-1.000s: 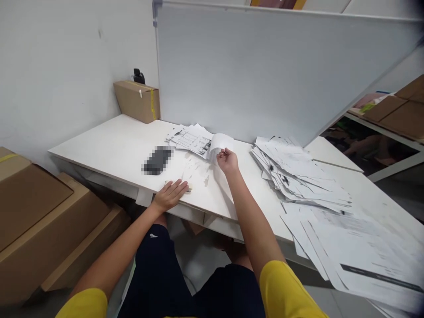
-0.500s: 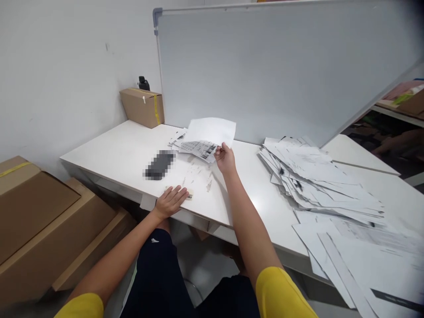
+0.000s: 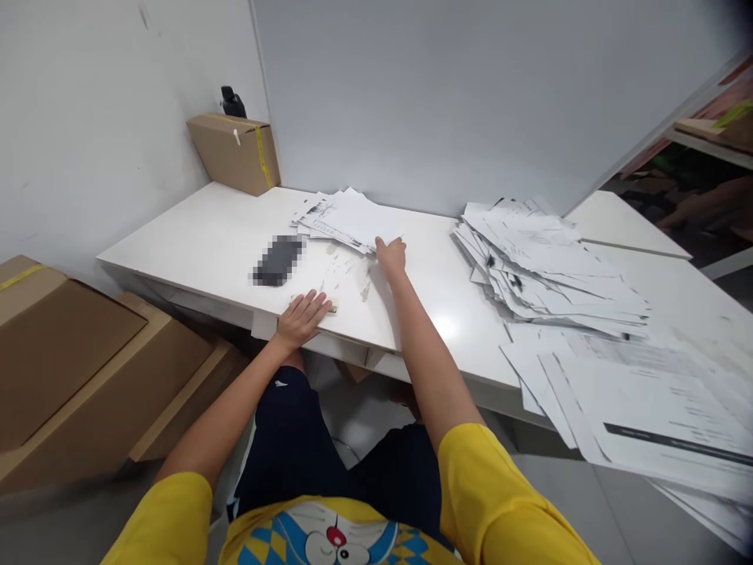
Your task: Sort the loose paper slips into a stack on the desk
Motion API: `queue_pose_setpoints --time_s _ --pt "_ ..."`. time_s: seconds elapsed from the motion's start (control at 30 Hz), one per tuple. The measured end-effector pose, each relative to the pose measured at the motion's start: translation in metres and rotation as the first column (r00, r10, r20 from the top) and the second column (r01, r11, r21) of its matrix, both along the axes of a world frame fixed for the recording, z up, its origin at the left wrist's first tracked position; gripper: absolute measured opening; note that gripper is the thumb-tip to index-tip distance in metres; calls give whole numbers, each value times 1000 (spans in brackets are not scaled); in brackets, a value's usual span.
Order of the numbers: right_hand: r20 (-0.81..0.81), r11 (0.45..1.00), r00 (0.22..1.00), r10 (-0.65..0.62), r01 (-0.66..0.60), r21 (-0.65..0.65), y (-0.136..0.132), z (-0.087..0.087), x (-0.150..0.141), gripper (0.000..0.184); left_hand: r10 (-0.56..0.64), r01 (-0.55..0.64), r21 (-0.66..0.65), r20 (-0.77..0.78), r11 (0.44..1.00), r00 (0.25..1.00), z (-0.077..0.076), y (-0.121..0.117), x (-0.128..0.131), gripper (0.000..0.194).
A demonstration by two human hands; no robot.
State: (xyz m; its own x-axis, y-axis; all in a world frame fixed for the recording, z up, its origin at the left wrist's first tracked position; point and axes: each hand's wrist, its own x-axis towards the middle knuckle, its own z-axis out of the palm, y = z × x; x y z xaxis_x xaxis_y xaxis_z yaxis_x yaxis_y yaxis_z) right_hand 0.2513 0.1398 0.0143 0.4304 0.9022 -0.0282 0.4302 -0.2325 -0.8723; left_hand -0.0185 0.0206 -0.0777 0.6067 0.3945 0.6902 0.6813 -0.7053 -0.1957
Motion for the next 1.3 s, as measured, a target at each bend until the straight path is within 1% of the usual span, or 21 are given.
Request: queue_pose_setpoints --time_s 0.03,0.1,0.2,0.23,0.37,0.43,0.5,0.57,0.6,0.67,0.7,0.73,0.77,0.8,0.83,0.9,0.97,1.03,1.13,1.23,1.3 --pt "46 1000 999 22 -22 0 -2 -1 0 67 -10 10 -15 15 1000 1000 1 0 1 59" --pt "185 991 973 136 -137 -6 -4 -2 0 68 -40 43 -44 53 998 998 3 1 2 59" --pt "392 957 874 287 -283 -71 -9 -1 -3 68 -45 51 -85 69 995 997 7 3 1 60" --pt "424 954 856 295 -287 -84 -12 0 -4 69 -33 40 -105 65 994 997 7 3 -1 62" --pt "433 971 871 233 -236 -47 -25 8 -12 70 -25 43 -169 109 985 994 6 13 -6 68" --pt "444 972 873 204 -235 16 -43 11 -8 68 -45 71 -166 157 984 987 3 23 -7 71" --pt "508 948 843 178 -285 141 -84 9 5 63 -65 93 -169 165 981 984 1 33 -6 72" --pt "590 921 802 90 -292 257 -152 3 30 60 -94 119 -124 187 985 978 1 37 -6 72" --pt "609 927 793 5 -232 295 -194 -3 46 59 -104 124 -101 185 987 977 1 38 -5 71" --pt "583 932 762 -282 74 355 -277 -20 89 57 -123 133 -45 170 990 978 2 36 -5 72" --pt "568 896 702 -429 253 364 -313 -29 113 58 -131 136 -20 159 991 979 2 35 -5 73" --pt "578 855 630 -519 383 350 -343 -37 136 60 -139 140 3 150 990 979 3 34 -4 75" --pt "607 833 578 -546 454 317 -365 -43 158 62 -145 144 20 146 989 979 3 34 -4 76" --pt "652 844 556 -515 460 275 -380 -47 176 64 -148 145 29 145 989 978 4 33 -3 77" --pt "697 870 550 -459 438 227 -388 -49 190 66 -150 147 31 145 989 978 6 33 -2 78" --pt "765 918 552 -333 374 130 -389 -45 207 69 -150 150 8 147 989 978 10 31 2 80" --pt "792 945 563 -236 323 52 -381 -37 213 67 -131 141 -55 155 988 979 18 27 6 83" --pt "795 960 578 -186 280 21 -374 -29 215 56 -102 124 -147 151 981 983 26 21 7 85" --pt "786 960 572 -233 266 91 -373 -22 214 39 -95 124 -222 139 967 986 31 9 3 84" --pt "770 924 523 -366 304 233 -378 -20 209 36 -138 157 -135 144 978 980 21 -15 -2 84" --pt "752 888 477 -455 307 343 -380 -18 202 37 -166 176 -50 165 983 972 10 -41 5 82"
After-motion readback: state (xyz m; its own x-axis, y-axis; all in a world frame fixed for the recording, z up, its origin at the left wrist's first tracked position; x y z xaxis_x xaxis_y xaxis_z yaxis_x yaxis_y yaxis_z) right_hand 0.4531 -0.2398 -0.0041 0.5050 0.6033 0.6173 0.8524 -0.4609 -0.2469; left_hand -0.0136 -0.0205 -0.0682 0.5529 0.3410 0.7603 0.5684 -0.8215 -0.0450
